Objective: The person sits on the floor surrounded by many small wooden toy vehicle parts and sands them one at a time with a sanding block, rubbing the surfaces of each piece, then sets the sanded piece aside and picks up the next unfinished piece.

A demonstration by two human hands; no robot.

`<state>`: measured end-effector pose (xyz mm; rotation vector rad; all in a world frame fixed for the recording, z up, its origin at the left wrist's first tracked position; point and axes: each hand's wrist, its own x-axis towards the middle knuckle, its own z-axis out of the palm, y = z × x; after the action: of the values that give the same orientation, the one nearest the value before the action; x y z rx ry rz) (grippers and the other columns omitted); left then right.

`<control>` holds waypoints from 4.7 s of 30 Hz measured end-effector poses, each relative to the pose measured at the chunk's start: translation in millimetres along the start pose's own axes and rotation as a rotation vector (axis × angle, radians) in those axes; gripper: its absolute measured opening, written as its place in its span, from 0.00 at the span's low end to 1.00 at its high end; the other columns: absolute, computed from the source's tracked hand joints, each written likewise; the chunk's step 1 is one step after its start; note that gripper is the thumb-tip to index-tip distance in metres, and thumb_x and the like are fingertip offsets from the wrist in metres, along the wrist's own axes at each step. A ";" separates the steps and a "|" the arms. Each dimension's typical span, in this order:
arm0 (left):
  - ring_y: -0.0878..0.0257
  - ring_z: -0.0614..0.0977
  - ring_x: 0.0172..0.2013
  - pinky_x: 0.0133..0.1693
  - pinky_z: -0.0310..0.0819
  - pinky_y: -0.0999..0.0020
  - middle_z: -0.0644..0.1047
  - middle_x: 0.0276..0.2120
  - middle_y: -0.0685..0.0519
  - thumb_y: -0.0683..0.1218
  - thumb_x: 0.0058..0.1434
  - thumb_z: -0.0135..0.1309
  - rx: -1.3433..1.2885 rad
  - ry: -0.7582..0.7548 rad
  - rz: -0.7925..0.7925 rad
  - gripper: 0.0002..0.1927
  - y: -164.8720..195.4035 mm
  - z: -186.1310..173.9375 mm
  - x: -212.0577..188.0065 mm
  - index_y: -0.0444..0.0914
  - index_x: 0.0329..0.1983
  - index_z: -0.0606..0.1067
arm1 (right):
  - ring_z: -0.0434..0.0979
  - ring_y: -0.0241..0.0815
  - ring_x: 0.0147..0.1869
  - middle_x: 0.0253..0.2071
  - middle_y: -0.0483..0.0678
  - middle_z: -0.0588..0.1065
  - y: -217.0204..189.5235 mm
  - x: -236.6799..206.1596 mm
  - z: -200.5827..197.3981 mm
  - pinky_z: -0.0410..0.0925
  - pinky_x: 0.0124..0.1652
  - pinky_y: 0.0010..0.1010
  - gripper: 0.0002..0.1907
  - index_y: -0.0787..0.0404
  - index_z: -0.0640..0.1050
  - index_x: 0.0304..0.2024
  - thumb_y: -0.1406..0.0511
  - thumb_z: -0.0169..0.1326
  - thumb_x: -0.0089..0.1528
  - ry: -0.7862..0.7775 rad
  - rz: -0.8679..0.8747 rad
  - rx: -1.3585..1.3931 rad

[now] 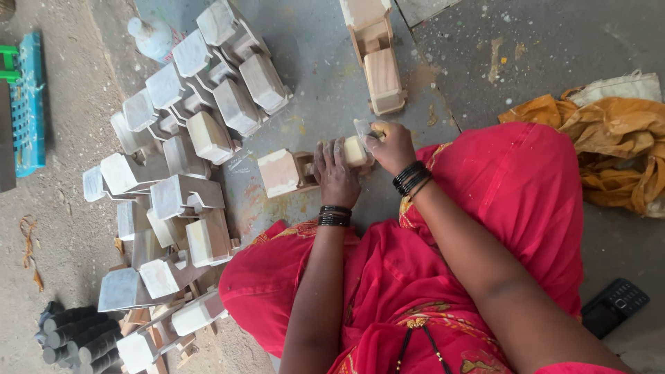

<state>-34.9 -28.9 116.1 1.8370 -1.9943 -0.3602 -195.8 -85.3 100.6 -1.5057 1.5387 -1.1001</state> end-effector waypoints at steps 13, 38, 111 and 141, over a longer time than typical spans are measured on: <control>0.40 0.57 0.72 0.69 0.48 0.41 0.64 0.69 0.45 0.41 0.54 0.55 0.025 0.007 0.002 0.40 -0.7 3.2 0.9 0.40 0.73 0.60 | 0.81 0.62 0.46 0.40 0.62 0.80 28.8 -6.5 19.1 0.73 0.47 0.45 0.14 0.68 0.81 0.42 0.68 0.63 0.55 0.048 -0.099 -0.101; 0.40 0.56 0.72 0.68 0.48 0.40 0.63 0.70 0.45 0.40 0.52 0.58 0.004 -0.007 -0.018 0.43 -2.5 6.7 -1.5 0.41 0.73 0.59 | 0.80 0.62 0.43 0.37 0.62 0.78 38.2 -10.4 10.8 0.73 0.43 0.45 0.15 0.67 0.79 0.40 0.66 0.63 0.53 0.018 -0.043 -0.165; 0.59 0.74 0.60 0.61 0.72 0.61 0.72 0.59 0.51 0.43 0.53 0.68 -1.340 -0.129 0.031 0.43 -40.3 -63.4 34.9 0.39 0.70 0.61 | 0.81 0.31 0.40 0.41 0.41 0.80 -9.8 8.1 -51.1 0.78 0.37 0.28 0.12 0.60 0.78 0.47 0.71 0.56 0.60 0.120 0.248 0.679; 0.53 0.81 0.46 0.49 0.78 0.51 0.77 0.43 0.50 0.49 0.65 0.56 -2.214 0.430 -0.595 0.15 -64.4 -44.5 55.4 0.38 0.51 0.72 | 0.78 0.52 0.64 0.62 0.55 0.76 -152.5 -59.3 7.4 0.74 0.57 0.40 0.32 0.57 0.70 0.68 0.77 0.48 0.60 -0.025 -0.768 -0.495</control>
<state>39.7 -86.7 133.2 0.5964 0.0434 -1.3350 -125.0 -20.8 233.5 -2.5719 1.2827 -1.1227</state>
